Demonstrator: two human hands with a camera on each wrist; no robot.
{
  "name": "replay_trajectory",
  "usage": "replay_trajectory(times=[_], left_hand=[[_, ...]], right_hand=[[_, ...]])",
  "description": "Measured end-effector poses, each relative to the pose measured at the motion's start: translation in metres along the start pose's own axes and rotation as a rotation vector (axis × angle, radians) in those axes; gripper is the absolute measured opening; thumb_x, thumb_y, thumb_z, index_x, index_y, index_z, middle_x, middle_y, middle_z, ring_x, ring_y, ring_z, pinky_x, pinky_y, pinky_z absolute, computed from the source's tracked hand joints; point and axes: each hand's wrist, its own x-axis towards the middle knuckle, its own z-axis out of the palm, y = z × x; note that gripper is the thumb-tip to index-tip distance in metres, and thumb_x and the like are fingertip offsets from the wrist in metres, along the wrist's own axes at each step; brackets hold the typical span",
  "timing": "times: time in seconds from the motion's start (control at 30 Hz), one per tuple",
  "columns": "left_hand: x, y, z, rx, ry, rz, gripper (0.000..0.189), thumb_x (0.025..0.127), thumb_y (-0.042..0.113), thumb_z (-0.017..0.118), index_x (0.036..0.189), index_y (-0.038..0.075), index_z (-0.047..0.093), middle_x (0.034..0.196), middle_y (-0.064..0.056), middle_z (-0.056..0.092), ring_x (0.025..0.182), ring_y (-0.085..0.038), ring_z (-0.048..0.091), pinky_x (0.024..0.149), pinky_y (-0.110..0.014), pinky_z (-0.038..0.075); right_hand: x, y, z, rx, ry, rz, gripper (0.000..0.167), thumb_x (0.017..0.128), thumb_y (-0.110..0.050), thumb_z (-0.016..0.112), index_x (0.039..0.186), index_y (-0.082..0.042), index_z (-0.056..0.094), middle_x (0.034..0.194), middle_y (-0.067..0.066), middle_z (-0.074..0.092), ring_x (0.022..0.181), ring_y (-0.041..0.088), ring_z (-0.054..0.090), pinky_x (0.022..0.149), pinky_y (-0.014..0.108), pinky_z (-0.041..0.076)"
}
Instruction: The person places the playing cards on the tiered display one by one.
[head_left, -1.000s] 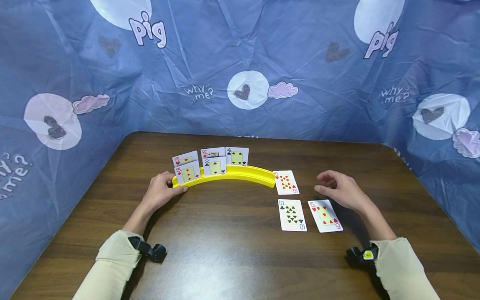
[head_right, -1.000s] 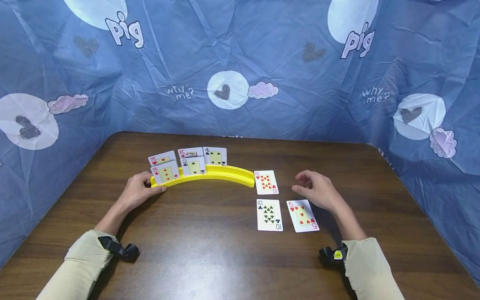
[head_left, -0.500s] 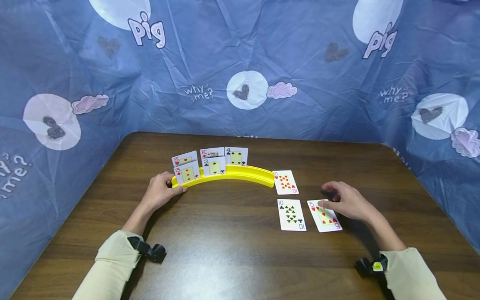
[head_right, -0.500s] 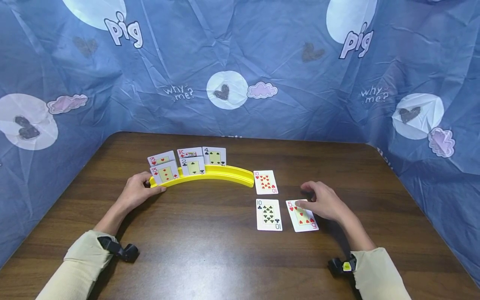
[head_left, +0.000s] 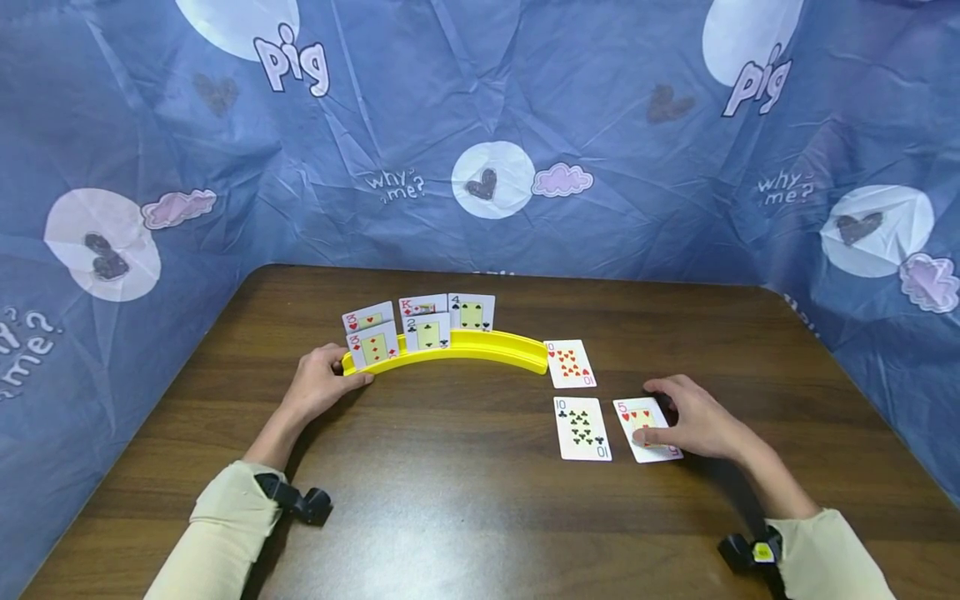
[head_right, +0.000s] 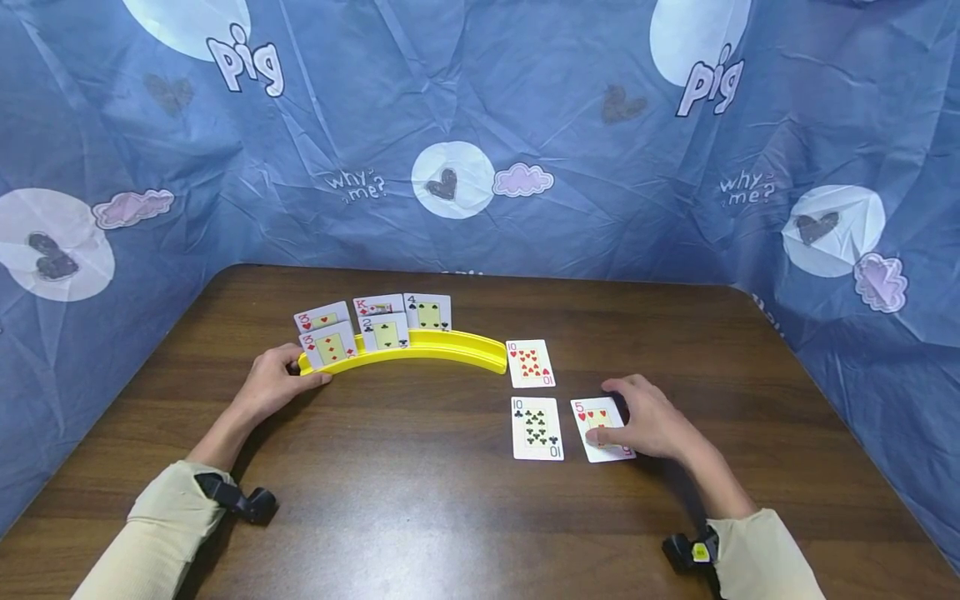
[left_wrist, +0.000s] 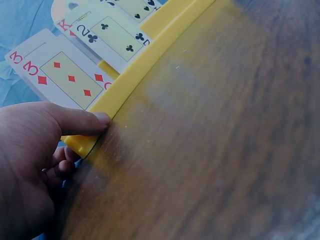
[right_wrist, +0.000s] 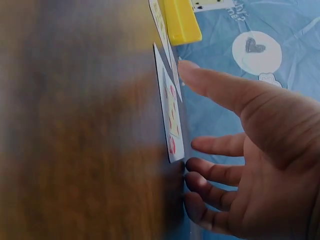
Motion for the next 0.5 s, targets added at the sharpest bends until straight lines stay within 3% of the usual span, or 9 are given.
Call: replay_trajectory(times=[0.23,0.5], left_hand=[[-0.0001,0.0007,-0.0005,-0.002,-0.001,-0.004,0.036,0.084,0.02,0.078,0.11,-0.004,0.071,0.11,-0.022,0.065,0.095,-0.029,0.054,0.076,-0.031,0.035],[0.0,-0.0001,0.0003,-0.004,0.003,0.002,0.035,0.083,0.02,0.079,0.108,-0.004,0.072,0.107,-0.021,0.065,0.092,-0.027,0.053,0.074,-0.031,0.035]], right_hand=[[-0.005,-0.0065,0.0026,-0.07,-0.024,0.037,0.105,0.066,-0.061,0.084,0.138,0.006,0.049,0.136,0.034,0.049,0.118,0.047,0.052,0.092,0.062,0.046],[-0.0074,-0.009,0.0037,-0.098,0.002,0.012,0.106,0.061,-0.059,0.087,0.136,0.007,0.052,0.131,0.031,0.052,0.113,0.046,0.053,0.087,0.06,0.047]])
